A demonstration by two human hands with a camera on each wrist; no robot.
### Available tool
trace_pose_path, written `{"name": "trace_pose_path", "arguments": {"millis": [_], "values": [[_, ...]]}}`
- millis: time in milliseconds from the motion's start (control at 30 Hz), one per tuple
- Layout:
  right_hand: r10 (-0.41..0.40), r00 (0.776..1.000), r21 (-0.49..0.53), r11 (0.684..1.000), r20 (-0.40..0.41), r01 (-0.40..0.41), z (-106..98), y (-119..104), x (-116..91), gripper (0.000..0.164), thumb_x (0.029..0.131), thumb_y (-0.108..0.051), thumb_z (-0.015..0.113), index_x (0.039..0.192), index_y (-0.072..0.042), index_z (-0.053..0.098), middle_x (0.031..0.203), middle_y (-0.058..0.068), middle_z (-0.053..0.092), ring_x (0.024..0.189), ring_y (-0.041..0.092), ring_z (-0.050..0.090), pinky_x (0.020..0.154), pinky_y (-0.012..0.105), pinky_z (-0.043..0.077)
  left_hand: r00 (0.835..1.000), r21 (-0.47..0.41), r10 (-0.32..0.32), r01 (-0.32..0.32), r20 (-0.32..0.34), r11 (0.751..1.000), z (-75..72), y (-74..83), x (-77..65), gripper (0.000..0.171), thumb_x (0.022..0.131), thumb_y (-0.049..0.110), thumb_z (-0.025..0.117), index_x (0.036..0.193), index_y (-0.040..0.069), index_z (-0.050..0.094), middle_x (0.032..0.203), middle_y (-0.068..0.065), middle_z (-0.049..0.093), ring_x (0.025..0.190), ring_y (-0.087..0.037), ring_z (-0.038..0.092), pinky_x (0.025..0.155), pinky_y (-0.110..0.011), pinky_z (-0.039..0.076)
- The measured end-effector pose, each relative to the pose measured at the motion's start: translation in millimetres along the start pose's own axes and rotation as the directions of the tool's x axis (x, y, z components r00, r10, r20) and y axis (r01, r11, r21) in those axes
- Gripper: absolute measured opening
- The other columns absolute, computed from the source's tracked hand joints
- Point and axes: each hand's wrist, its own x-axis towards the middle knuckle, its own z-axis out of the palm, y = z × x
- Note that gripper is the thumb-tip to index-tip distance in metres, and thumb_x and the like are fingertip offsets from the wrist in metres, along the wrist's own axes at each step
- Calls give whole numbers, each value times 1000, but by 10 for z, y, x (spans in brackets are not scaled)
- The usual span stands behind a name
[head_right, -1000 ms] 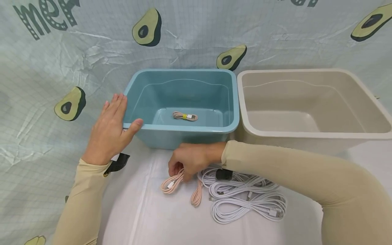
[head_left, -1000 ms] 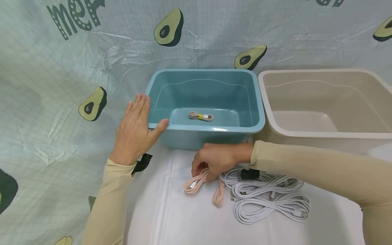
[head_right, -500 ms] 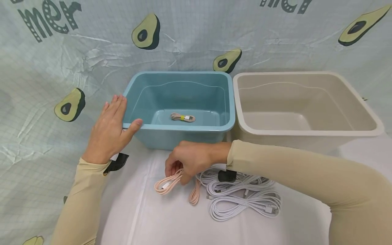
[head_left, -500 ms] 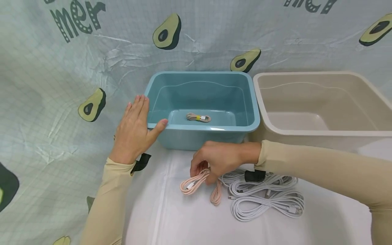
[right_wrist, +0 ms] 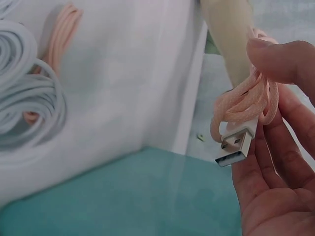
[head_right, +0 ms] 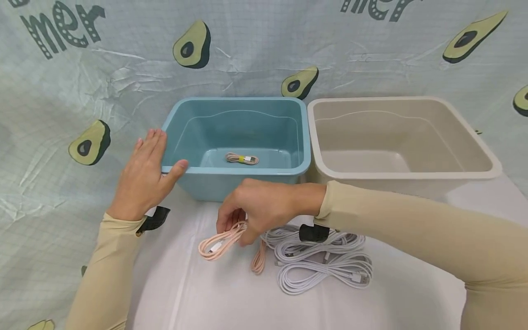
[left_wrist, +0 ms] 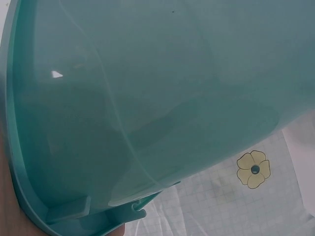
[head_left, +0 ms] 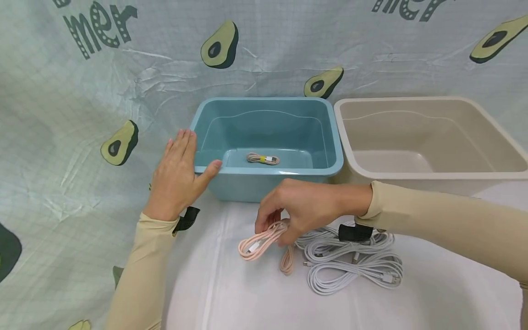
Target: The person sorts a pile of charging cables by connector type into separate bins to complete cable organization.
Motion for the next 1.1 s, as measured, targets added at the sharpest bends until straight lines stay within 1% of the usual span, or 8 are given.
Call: {"name": "trace_pose_path", "arguments": {"millis": [200, 367, 533, 733, 900, 1100], "values": [[-2, 999, -20, 1000, -40, 2, -131, -93, -74, 33, 79, -13, 87, 109, -24, 78, 104, -16, 73, 94, -3, 65, 88, 20, 59, 1000, -5, -12, 12, 10, 1000, -10, 1, -6, 96, 100, 67, 47, 158, -8, 32, 165, -28, 35, 160, -40, 26, 135, -50, 16], [-29, 997, 0, 1000, -77, 29, -258, -142, -135, 32, 80, -14, 88, 110, -22, 78, 104, -14, 74, 94, -3, 66, 89, 20, 60, 1000, -6, -17, 17, 12, 1000, -19, -1, -12, 96, 100, 67, 47, 158, -8, 32, 165, -28, 35, 160, -40, 26, 135, -50, 16], [-40, 993, 25, 999, -110, 43, -405, -180, -200, 31, 82, -15, 88, 111, -21, 78, 105, -12, 75, 95, 0, 68, 89, 23, 61, 1000, -4, -23, 23, 17, 1000, -21, 0, -16, 96, 100, 68, 47, 159, -7, 31, 165, -28, 34, 160, -39, 26, 135, -50, 15], [-20, 986, 36, 999, -168, 27, -549, -158, -256, 32, 81, -11, 87, 109, -23, 79, 102, -12, 74, 95, 3, 69, 91, 25, 61, 1000, 4, -19, 19, 11, 1000, -13, 6, -18, 97, 100, 68, 46, 158, -8, 32, 165, -28, 35, 160, -40, 27, 135, -51, 16], [-3, 980, 43, 999, -201, 12, -637, -151, -285, 33, 80, -11, 88, 110, -23, 79, 102, -12, 74, 97, 4, 70, 93, 27, 61, 1000, 4, -17, 17, 3, 1000, -4, 12, -16, 96, 100, 67, 47, 158, -8, 32, 165, -28, 35, 159, -40, 27, 135, -51, 17], [13, 968, 36, 999, -252, -4, -748, -136, -323, 32, 81, -10, 88, 109, -19, 79, 103, -7, 76, 95, 7, 71, 93, 27, 62, 1000, -3, -11, 11, 0, 1000, -7, 21, -14, 96, 100, 68, 47, 158, -8, 33, 164, -28, 36, 160, -40, 27, 135, -51, 16]]}}
